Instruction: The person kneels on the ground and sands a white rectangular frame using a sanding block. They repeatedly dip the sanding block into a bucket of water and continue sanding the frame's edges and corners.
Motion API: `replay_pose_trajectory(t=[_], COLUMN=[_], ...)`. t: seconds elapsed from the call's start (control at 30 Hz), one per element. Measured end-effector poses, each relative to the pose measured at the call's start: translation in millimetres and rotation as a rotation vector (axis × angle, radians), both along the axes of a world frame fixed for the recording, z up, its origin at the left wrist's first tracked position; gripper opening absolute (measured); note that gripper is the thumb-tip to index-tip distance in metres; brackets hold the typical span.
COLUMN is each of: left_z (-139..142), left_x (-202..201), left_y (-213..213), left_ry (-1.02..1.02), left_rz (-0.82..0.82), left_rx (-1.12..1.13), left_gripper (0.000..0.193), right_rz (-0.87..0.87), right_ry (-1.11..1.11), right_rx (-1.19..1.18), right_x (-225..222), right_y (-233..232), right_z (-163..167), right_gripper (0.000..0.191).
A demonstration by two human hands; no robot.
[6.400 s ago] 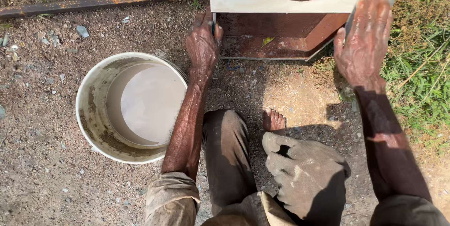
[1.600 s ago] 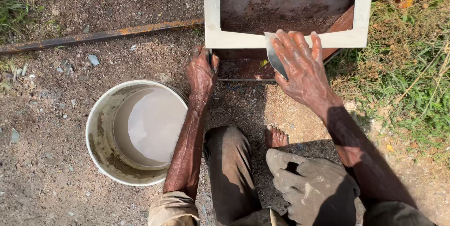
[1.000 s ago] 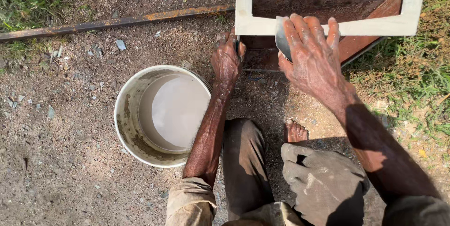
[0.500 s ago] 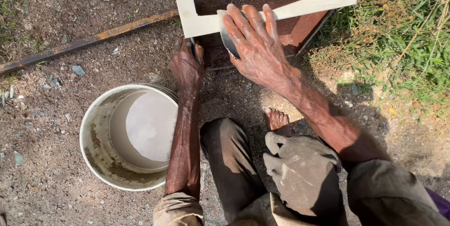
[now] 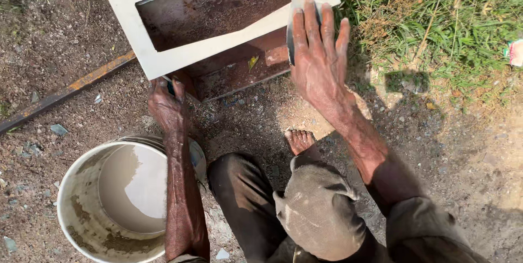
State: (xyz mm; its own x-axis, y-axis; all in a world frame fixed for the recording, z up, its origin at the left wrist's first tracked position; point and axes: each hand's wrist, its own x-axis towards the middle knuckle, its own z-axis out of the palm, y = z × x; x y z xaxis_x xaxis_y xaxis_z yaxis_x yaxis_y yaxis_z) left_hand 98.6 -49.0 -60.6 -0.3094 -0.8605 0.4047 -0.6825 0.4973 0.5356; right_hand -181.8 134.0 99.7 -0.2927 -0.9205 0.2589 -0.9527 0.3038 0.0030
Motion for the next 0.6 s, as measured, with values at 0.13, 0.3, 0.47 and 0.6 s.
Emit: replay_pose_trajectory(t=[0.13, 0.3, 0.47, 0.6], left_z=[-5.0, 19.4, 58.7, 73.2], left_x=[11.3, 27.6, 41.2, 45.0], left_y=[-20.2, -11.1, 13.0, 24.5], left_ry=[-0.134, -0.033, -0.064, -0.064], left_rz=[0.083, -0.128, -0.102, -0.067], left_rx=[0.026, -0.076, 0.087, 0.186], left_gripper=[0.049, 0.067, 0.061, 0.057], right_rz=[0.212, 0.450, 0.270, 0.351], right_ry=[-0.181, -0.454, -0.501, -0.453], right_rx=[-0.351, -0.691, -0.626, -0.111], right_x=[37.2, 87.6, 122.8, 139.6], right_y=[-28.8, -81.5, -101.7, -109.0], right_z=[-8.3, -5.0, -6.2, -11.9], right_gripper=[0.066, 0.065, 0.059, 0.054])
